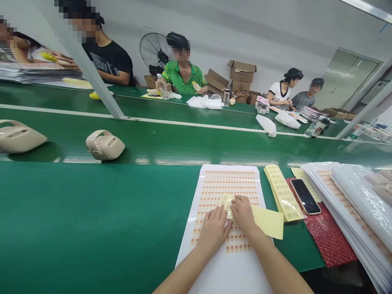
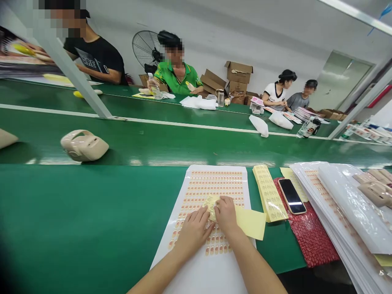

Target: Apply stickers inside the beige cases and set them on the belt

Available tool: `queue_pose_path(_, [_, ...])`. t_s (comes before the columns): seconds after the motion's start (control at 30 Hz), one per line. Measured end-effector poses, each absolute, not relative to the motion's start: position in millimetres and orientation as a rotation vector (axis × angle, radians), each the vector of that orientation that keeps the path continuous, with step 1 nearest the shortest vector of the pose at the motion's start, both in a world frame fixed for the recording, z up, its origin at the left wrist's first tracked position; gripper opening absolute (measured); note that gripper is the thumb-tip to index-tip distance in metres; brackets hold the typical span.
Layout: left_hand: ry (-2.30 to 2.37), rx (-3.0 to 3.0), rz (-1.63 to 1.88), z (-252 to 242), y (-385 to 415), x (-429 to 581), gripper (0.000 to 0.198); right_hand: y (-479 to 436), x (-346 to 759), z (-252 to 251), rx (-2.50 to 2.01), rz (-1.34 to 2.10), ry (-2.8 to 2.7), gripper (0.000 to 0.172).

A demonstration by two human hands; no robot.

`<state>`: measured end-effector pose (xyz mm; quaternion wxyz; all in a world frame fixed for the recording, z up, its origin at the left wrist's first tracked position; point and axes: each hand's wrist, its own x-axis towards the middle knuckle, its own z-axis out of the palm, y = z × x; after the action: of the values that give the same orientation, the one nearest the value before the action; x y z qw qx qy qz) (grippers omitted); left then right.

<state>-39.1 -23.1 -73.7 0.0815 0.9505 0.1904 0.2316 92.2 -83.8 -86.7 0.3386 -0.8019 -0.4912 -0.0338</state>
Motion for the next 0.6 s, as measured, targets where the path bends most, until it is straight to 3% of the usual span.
queue_pose_path(0.3, [0.594, 2.842, 0.712, -74, -24, -39, 0.014, -85, 90, -84, -2.020, 0.008, -1.308, 0.022])
queue_pose_path(0.6, [0.590, 2.819, 0.722, -74, -24, -41, 0.012, -86, 90, -76, -1.976, 0.166, -1.119, 0.013])
